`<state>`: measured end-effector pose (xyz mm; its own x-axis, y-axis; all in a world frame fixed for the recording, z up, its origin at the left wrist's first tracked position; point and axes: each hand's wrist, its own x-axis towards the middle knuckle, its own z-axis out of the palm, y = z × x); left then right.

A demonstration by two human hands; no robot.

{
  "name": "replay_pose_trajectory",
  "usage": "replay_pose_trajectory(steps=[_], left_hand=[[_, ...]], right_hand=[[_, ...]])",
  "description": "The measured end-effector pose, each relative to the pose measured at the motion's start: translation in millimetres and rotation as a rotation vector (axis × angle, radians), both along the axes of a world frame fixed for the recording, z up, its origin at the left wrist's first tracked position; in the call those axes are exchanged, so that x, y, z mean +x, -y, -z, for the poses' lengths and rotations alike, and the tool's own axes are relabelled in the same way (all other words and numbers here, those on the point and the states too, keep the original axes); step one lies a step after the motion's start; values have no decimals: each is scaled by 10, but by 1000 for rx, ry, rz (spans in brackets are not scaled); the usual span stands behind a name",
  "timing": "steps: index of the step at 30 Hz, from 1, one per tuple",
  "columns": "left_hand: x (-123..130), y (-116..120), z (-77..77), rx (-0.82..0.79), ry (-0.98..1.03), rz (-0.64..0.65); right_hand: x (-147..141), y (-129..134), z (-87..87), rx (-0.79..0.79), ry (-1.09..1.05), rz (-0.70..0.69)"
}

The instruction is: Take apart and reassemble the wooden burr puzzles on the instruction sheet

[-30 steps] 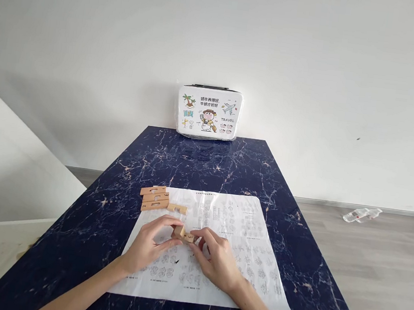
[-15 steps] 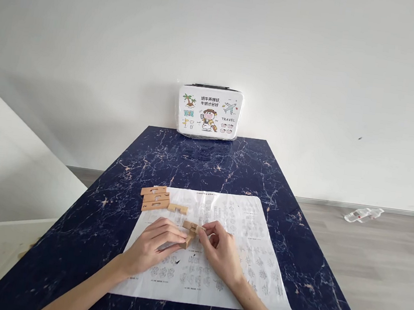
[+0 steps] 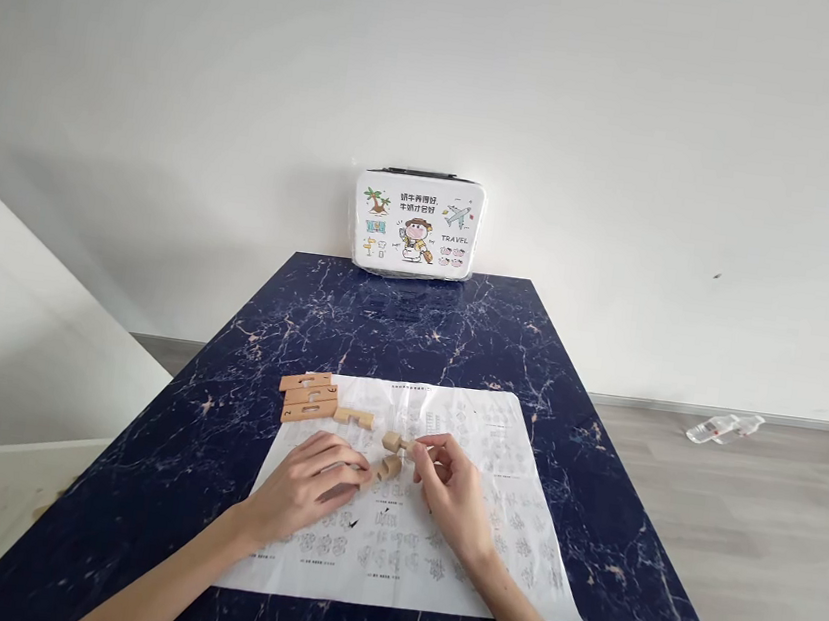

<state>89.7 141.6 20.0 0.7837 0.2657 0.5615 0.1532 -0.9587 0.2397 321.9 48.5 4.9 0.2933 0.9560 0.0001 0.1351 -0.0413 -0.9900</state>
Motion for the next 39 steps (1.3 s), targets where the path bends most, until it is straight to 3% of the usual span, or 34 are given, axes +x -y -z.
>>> replay_pose_trajectory(steps=[7, 10, 18, 25, 30, 34, 39], left_hand=[[-38, -92, 81, -85, 4, -275], [-47, -106, 87, -135, -16, -321], [-52, -101, 129, -155, -110, -317], [-46, -96, 145, -188, -92, -340], [-37, -64, 126, -275, -71, -252], [-22, -27, 65, -303, -102, -189], [-11, -9, 16, -215, -167, -120]], right_hand=[[6, 19, -41, 22, 16, -29], [-6, 19, -34, 37, 25, -87], [-87, 44, 78, 125, 343, -256], [-92, 64, 177, 184, 558, -197], [-76, 35, 190, 206, 653, -127], [-80, 35, 185, 231, 681, -209], [-96, 52, 163, 295, 722, -305]])
